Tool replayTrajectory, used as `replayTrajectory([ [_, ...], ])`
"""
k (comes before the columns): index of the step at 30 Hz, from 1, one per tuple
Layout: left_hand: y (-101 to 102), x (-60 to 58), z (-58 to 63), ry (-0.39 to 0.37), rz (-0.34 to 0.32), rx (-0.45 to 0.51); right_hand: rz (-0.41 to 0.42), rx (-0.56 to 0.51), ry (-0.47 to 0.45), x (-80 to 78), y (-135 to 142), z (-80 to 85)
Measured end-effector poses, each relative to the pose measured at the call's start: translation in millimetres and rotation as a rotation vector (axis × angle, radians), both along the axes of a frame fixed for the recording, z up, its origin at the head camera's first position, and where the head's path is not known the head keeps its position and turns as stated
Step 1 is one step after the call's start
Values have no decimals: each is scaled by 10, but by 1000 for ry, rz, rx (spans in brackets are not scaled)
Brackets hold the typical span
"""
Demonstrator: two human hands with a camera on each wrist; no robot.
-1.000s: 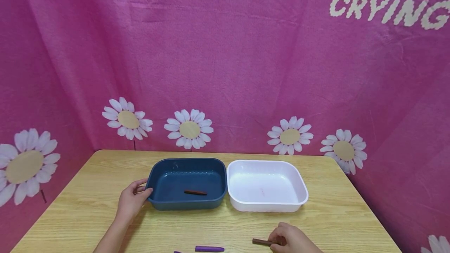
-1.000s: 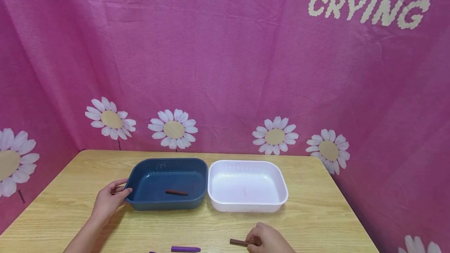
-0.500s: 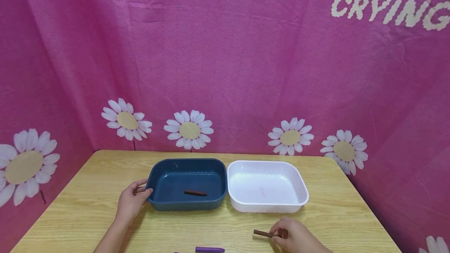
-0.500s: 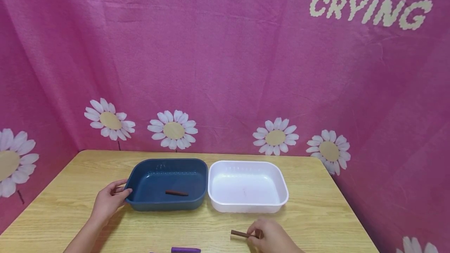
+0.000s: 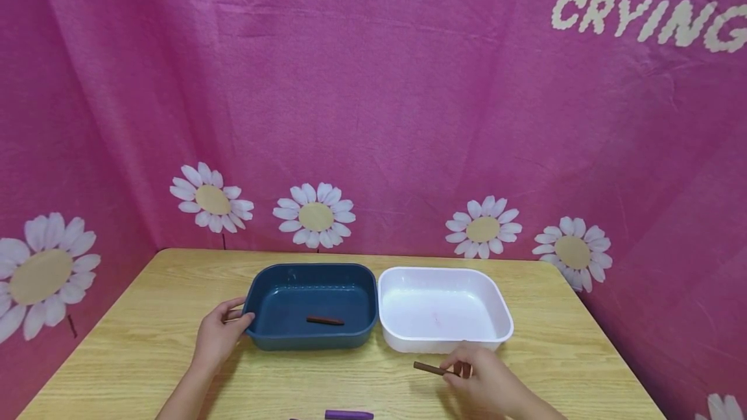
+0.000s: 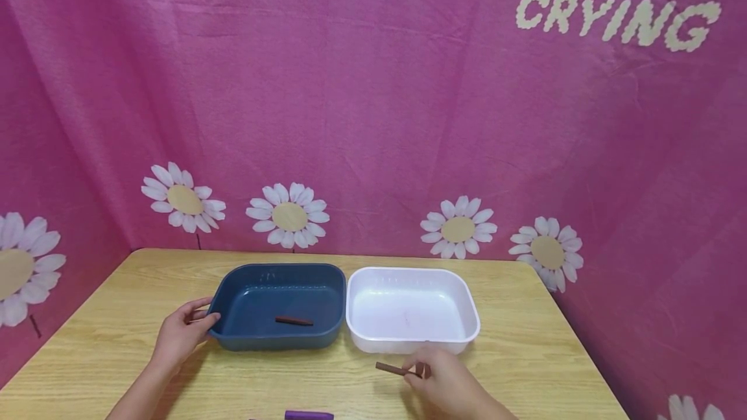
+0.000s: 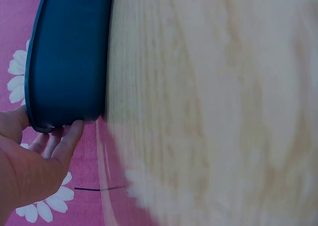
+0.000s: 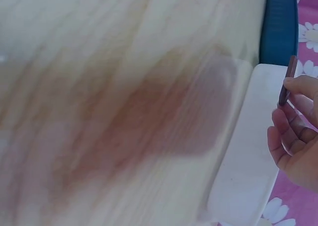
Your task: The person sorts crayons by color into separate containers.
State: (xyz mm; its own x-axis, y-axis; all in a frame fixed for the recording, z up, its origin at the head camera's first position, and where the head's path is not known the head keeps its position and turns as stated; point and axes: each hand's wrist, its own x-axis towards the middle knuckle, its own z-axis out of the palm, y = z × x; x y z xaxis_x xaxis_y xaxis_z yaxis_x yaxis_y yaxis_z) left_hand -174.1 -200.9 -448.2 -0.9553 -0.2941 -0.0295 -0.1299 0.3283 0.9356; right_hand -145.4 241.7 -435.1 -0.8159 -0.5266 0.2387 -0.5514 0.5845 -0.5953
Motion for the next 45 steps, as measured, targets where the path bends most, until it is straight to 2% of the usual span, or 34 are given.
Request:
replayTrajectory([
  [3, -2, -3, 0, -4, -1, 0, 19, -29, 89, -24, -44, 24],
  [5, -2, -7, -2, -7, -1, 0, 13, -33, 110, -43, -77, 43],
  [10, -3, -20, -18, -7, -6, 8, -1, -12, 103, -105, -171, 97],
  [16, 2, -18, -45, -9, -16, 13, 21, -3, 103, -191, -310, 168],
  [31, 20, -6, -56, -14, -4, 14, 12, 38, 67, -491, -682, 334],
  [36, 18, -14, -34, 9, -10, 6, -4, 45, 75, -591, -803, 351],
  [45, 8, 13, -6, 12, -9, -22, 21, 73, 129, -710, -1017, 358],
])
